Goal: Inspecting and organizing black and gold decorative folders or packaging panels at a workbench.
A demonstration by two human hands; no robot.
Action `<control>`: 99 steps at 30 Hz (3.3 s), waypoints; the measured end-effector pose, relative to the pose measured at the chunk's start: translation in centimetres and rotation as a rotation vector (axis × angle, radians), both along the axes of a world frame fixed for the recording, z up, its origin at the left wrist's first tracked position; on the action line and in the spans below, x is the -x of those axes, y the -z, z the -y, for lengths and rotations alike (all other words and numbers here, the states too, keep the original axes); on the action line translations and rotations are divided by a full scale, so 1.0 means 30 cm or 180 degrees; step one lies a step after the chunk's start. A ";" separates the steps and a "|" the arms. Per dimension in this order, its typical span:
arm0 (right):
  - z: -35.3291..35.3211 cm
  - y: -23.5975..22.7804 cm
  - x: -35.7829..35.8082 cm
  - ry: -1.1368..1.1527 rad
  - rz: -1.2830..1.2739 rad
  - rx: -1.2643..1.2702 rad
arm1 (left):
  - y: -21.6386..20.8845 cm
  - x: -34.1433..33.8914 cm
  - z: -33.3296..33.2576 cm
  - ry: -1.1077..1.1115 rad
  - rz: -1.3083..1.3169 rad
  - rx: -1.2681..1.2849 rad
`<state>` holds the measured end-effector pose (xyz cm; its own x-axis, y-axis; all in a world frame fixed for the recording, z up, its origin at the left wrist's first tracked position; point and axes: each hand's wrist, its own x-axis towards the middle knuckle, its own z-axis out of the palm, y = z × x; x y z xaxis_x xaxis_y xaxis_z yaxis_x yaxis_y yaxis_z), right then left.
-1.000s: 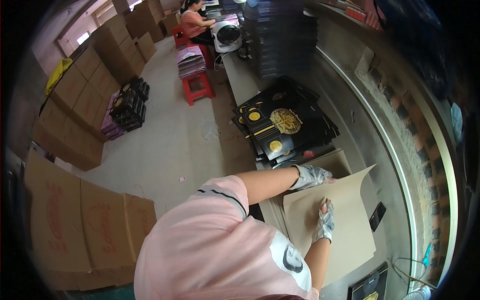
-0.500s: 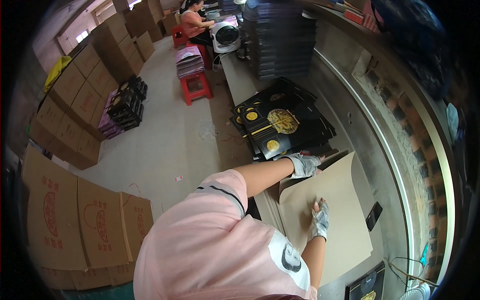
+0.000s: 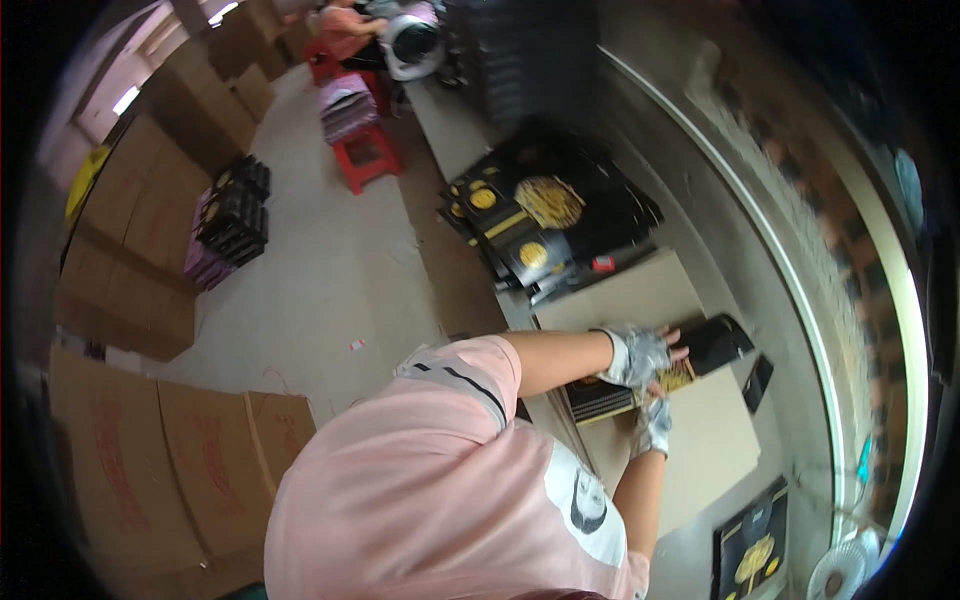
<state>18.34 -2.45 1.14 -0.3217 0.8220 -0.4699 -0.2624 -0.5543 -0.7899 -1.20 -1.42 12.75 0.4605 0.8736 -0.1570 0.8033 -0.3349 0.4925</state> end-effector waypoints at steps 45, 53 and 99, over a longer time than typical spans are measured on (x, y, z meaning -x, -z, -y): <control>0.033 -0.097 -0.102 -0.1648 0.3766 -0.1402 | 0.210 0.028 0.242 0.0063 -0.1264 -0.0806; 0.002 -0.054 -0.092 -0.2052 0.4067 -0.1509 | 0.214 0.029 0.250 0.0116 -0.1146 -0.1011; 0.321 -0.084 0.077 -0.1772 0.5306 -0.3284 | 0.363 0.185 0.202 -0.0398 -0.1231 -0.0953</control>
<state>16.04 -12.09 3.66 -0.4199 0.9069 -0.0335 0.9072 0.4184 -0.0450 -6.73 -7.47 1.87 0.3071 0.9512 -0.0297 0.9510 -0.3056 0.0479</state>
